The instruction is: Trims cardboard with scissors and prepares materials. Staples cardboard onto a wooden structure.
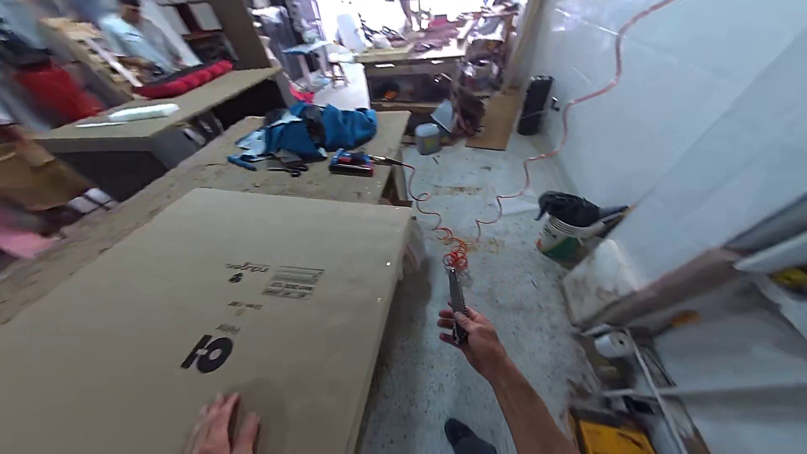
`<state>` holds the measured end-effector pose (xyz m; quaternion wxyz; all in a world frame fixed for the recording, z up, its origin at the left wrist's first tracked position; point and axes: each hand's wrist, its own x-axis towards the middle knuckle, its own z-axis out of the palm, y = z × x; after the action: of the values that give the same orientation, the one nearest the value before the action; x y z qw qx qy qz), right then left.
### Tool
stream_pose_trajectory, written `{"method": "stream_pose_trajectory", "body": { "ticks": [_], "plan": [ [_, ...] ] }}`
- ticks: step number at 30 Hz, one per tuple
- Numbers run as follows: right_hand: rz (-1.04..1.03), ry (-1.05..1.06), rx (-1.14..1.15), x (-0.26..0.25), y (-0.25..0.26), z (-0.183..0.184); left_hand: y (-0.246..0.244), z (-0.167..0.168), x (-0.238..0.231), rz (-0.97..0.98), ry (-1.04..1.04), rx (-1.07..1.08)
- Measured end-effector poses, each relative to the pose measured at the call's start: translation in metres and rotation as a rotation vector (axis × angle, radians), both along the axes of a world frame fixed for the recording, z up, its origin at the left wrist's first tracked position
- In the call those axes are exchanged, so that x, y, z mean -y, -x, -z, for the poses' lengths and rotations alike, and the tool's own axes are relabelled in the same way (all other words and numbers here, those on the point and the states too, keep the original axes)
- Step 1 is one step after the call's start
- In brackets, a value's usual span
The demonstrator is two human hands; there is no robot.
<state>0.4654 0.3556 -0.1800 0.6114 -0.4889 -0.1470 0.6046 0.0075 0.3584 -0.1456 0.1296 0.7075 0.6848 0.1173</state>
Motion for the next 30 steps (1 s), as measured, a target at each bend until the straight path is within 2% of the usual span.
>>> {"method": "stream_pose_trajectory", "body": {
  "ticks": [3,6,8,11,13,15,17,19,26,28,30],
  "plan": [
    [-0.037,0.04,-0.079,0.015,-0.016,0.013,-0.033,0.018,-0.088,0.076,-0.05,-0.024],
    [-0.029,-0.102,-0.19,0.011,-0.029,0.03,-0.074,0.017,-0.176,0.135,-0.032,0.008],
    [0.011,-0.174,-0.134,0.005,-0.032,0.04,-0.101,0.012,-0.228,0.162,0.012,-0.025],
    [0.14,-0.127,-0.005,-0.015,-0.039,0.058,-0.134,0.011,-0.286,0.115,0.015,-0.156],
    [0.226,-0.035,-0.039,-0.036,-0.046,0.069,-0.145,0.014,-0.313,0.086,-0.006,-0.218],
    [0.28,-0.002,-0.097,-0.057,-0.056,0.081,-0.147,0.021,-0.328,0.073,-0.025,-0.24],
    [0.281,-0.108,-0.161,-0.081,-0.061,0.099,-0.145,0.022,-0.329,0.065,-0.034,-0.253],
    [0.245,-0.222,-0.197,-0.114,-0.059,0.11,-0.146,0.021,-0.327,0.058,-0.046,-0.282],
    [0.02,-0.32,-0.102,-0.241,-0.042,0.113,-0.144,0.028,-0.33,0.1,-0.068,-0.339],
    [-0.018,-0.302,-0.066,-0.265,-0.042,0.114,-0.143,0.03,-0.329,0.096,-0.077,-0.342],
    [-0.007,-0.171,0.02,-0.284,-0.044,0.112,-0.143,0.031,-0.33,0.093,-0.077,-0.334]
  ]
}}
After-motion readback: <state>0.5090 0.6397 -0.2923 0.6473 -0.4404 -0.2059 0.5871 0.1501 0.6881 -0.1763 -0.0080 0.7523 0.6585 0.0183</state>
